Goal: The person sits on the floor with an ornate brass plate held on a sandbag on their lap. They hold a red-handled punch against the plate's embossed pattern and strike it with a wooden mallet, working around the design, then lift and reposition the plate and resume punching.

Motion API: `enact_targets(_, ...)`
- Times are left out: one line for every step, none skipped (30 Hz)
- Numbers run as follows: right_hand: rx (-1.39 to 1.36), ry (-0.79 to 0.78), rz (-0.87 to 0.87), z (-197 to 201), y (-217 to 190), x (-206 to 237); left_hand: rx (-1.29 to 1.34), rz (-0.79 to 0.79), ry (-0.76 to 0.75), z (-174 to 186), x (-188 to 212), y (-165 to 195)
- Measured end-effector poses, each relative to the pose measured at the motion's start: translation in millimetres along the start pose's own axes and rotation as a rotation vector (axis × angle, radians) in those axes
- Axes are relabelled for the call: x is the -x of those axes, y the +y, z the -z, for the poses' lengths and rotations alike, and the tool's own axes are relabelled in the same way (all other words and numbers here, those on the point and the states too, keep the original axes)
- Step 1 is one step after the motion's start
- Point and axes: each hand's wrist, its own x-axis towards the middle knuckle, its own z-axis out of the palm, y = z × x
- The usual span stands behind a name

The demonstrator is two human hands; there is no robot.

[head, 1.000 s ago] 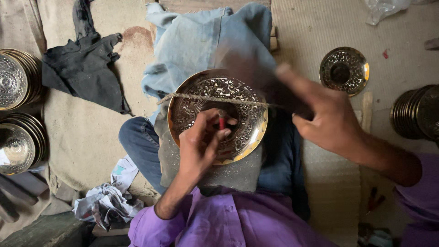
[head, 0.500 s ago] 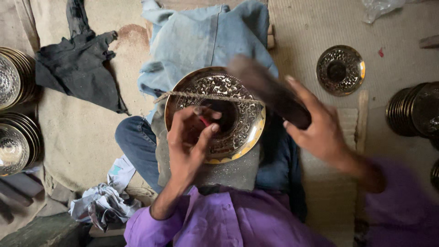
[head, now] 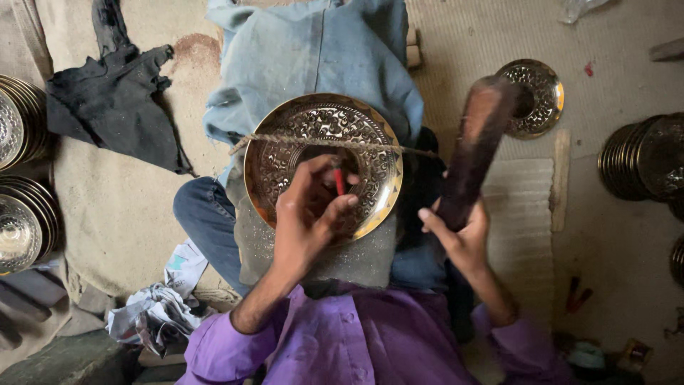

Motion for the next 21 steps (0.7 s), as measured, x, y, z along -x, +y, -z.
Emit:
enact_targets(0.067, -0.026, 0.018, 3.5, -10.3, -3.8, -0.116, -0.007, 0.016, -0.9, -0.6, 0.2)
enact_targets(0.134, -0.05, 0.036, 9.3, -22.0, -8.6, -0.232, -0.015, 0.032, -1.4, -1.2, 0.2)
enact_targets(0.202, -0.073, 0.056, 13.0, -33.0, -13.7, -0.176, -0.006, -0.004, -1.4, -1.3, 0.1)
enact_targets(0.223, -0.11, 0.113, 15.6, -43.5, -18.4, -0.12, 0.006, -0.042, -1.3, -1.1, 0.0)
enact_targets(0.243, -0.146, 0.168, 18.8, -54.3, -23.3, -0.065, 0.02, -0.08, -0.9, -1.0, -0.3)
enact_targets(0.263, -0.182, 0.225, 20.6, -64.4, -28.9, -0.093, -0.004, -0.077, -0.7, -1.7, -0.8)
enact_targets(0.283, -0.196, 0.234, 20.3, -73.6, -33.7, -0.122, -0.026, -0.071, -0.6, -2.1, -1.3)
enact_targets(0.302, -0.213, 0.24, 18.8, -82.5, -37.3, -0.151, -0.045, -0.065, -0.4, -2.0, -1.7)
enact_targets(0.322, -0.23, 0.249, 17.6, -91.3, -42.0, -0.163, -0.047, -0.077, -0.7, -2.2, -2.0)
enact_targets(0.44, -0.254, 0.226, 16.6, -100.5, -48.2, -0.176, -0.054, -0.089, -0.7, -3.0, -2.3)
enact_targets(0.558, -0.278, 0.2, 16.0, -109.8, -53.5, -0.188, -0.06, -0.101, -0.8, -3.5, -2.3)
enact_targets(0.676, -0.301, 0.173, 14.7, -118.3, -58.3, -0.163, -0.083, -0.135, -0.4, -4.0, -2.1)
enact_targets(0.71, -0.323, 0.293, 12.6, -125.3, -63.7, -0.136, -0.11, -0.168, 0.2, -5.2, -1.8)
enact_targets(0.743, -0.35, 0.411, 10.5, -131.4, -67.9, -0.109, -0.133, -0.199, 0.6, -5.6, -1.2)
enact_targets(0.773, -0.377, 0.527, 9.2, -136.6, -70.7, -0.118, -0.119, -0.192, 0.9, -5.7, -0.5)
enact_targets(0.84, -0.391, 0.534, 9.7, -141.7, -73.9, -0.128, -0.109, -0.185, 1.2, -6.5, 0.1)
enact_targets(0.907, -0.404, 0.541, 11.1, -146.1, -76.4, -0.137, -0.1, -0.176, 1.3, -7.0, 0.8)
enact_targets(0.974, -0.419, 0.545, 11.6, -149.1, -77.6, -0.109, -0.088, -0.187, 1.5, -7.1, 1.5)
enact_targets(0.906, -0.373, 0.502, 11.1, -150.5, -78.3, -0.082, -0.077, -0.197, 1.7, -7.5, 2.1)
enact_targets(0.839, -0.327, 0.456, 10.9, -151.7, -79.0, -0.054, -0.064, -0.208, 1.9, -7.6, 2.7)
enact_targets(0.771, -0.281, 0.41, 10.6, -152.4, -79.2, -0.092, -0.094, -0.203, 2.3, -8.2, 3.1)
